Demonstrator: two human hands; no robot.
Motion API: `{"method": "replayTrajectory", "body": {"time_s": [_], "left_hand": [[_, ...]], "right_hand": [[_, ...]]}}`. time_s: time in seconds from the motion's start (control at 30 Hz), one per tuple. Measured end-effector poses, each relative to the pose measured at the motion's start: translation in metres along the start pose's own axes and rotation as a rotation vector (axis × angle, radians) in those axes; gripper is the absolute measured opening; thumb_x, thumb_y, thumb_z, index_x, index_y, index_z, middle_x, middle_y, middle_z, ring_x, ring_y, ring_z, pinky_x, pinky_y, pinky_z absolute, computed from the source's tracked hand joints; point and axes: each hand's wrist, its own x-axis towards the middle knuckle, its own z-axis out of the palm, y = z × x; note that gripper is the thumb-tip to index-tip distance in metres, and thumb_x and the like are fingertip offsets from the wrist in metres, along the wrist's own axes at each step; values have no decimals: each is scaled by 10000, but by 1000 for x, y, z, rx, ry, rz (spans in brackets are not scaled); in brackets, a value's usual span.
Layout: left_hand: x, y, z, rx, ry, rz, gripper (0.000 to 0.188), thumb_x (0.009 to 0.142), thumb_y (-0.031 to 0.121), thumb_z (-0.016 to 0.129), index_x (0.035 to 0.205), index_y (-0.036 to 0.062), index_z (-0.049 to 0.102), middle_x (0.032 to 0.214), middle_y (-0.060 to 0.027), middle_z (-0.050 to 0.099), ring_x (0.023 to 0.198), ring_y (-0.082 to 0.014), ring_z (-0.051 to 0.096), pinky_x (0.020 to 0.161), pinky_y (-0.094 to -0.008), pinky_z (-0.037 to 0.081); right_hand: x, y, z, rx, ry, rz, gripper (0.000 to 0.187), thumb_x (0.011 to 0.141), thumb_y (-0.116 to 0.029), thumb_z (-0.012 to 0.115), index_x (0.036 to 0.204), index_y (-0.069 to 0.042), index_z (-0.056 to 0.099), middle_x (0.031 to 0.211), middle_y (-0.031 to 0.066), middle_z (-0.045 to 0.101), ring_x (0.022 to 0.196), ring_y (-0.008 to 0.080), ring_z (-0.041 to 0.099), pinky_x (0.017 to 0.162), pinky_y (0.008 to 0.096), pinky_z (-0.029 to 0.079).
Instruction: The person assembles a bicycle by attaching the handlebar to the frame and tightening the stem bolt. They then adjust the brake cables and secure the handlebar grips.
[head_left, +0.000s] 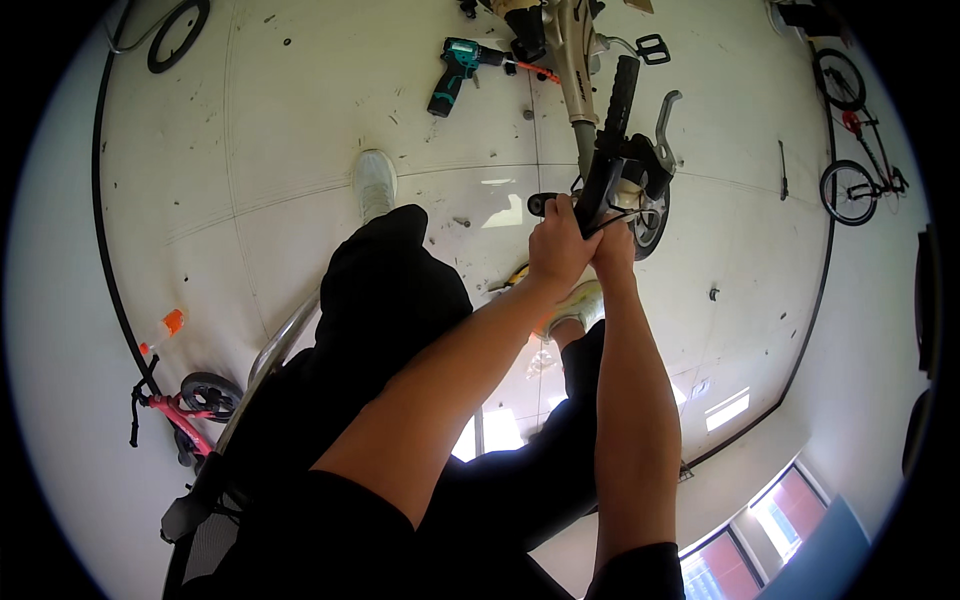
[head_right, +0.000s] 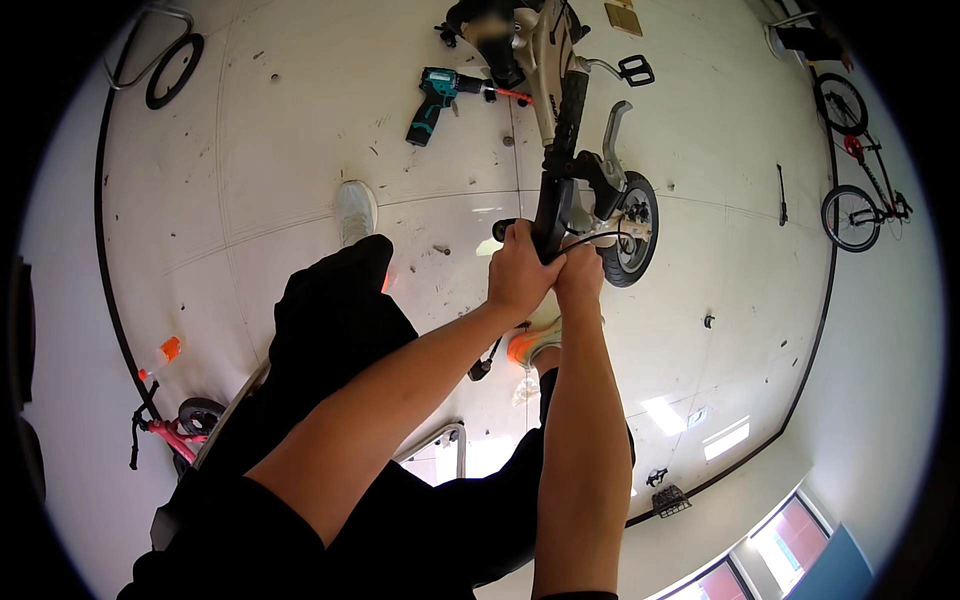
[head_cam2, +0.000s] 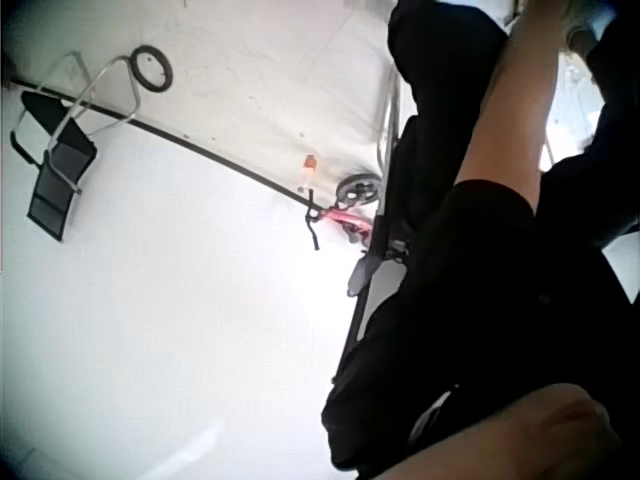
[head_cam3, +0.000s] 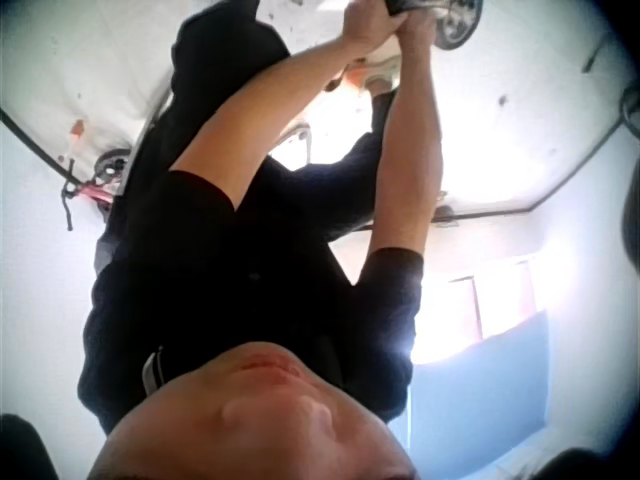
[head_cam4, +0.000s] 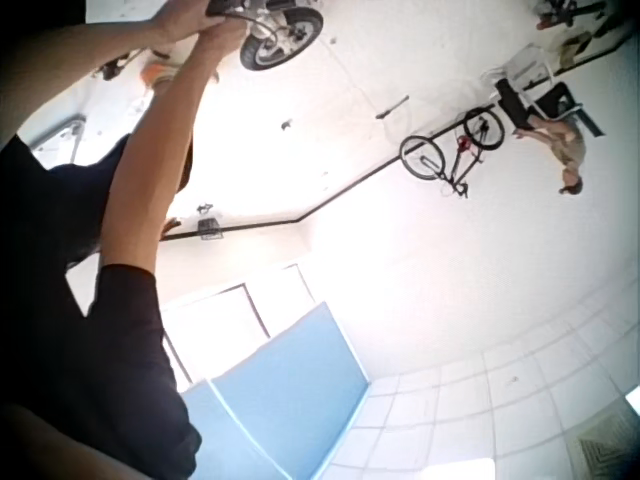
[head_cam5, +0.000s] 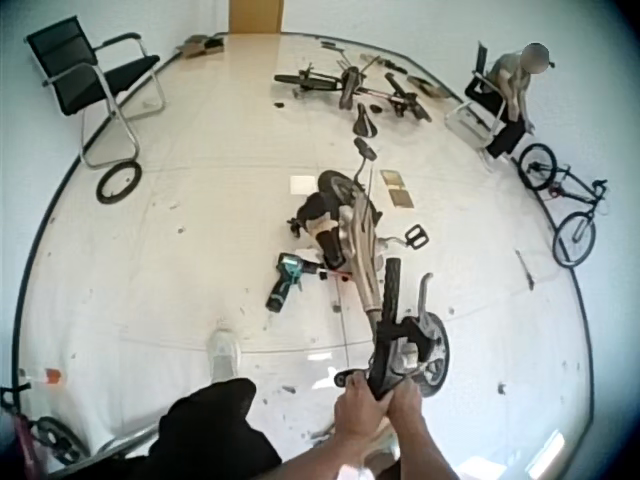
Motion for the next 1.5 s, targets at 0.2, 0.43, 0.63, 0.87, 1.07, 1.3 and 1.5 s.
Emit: {"method": "replayTrajectory", "body": {"time_s": [0.2,0.43,0.63,0.87,1.07,1.3,1.5], "left_hand": [[7,24,-5,-17,-49,-161,463,747,263,728,976,-19,441,953,-239,580,838,-433,609,737,-482,493],[9,26,12,12,-63,-166,449,749,250,709,961,-30,430,939,-238,578,845,-427,614,762,-474,485],[9,26,16,118,-28,-234,499,736,335,731,945,-37,473,862,-201,639,831,-357,641,790,-401,490],[15,23,22,86,-182,-197,407,815,311,701,990,-22,545,797,-104,664,765,-200,644,733,-310,486],[16,26,27,85,-249,-254,357,863,296,668,983,-19,551,821,-54,637,736,-113,581,696,-267,454],[27,20,22,-8,-169,-335,279,874,302,648,803,38,593,662,-25,563,538,-114,533,501,-277,461],[18,14,21,27,-249,-248,319,880,285,643,880,-22,557,746,-46,584,623,-100,538,558,-251,444]], "right_hand": [[20,36,-1,607,-146,-96,315,741,-118,602,1014,39,606,863,194,662,754,318,658,736,382,538],[13,41,18,2612,-47,582,281,867,-240,508,861,40,483,860,180,514,813,311,493,790,428,439],[35,20,26,2750,-43,511,360,892,-244,563,632,-134,340,568,-13,271,506,119,285,508,268,305],[74,30,33,2492,-447,695,357,887,-176,558,617,-156,325,507,-53,240,380,78,215,346,243,200],[64,22,36,1616,-10,443,283,856,-233,640,688,-19,560,597,47,550,443,166,498,436,304,410],[20,46,54,1787,267,266,223,857,-128,632,933,80,651,807,104,654,724,146,620,678,277,522],[17,32,58,1921,-159,283,287,845,-91,619,1064,93,621,870,98,645,722,148,602,720,264,536]]}}
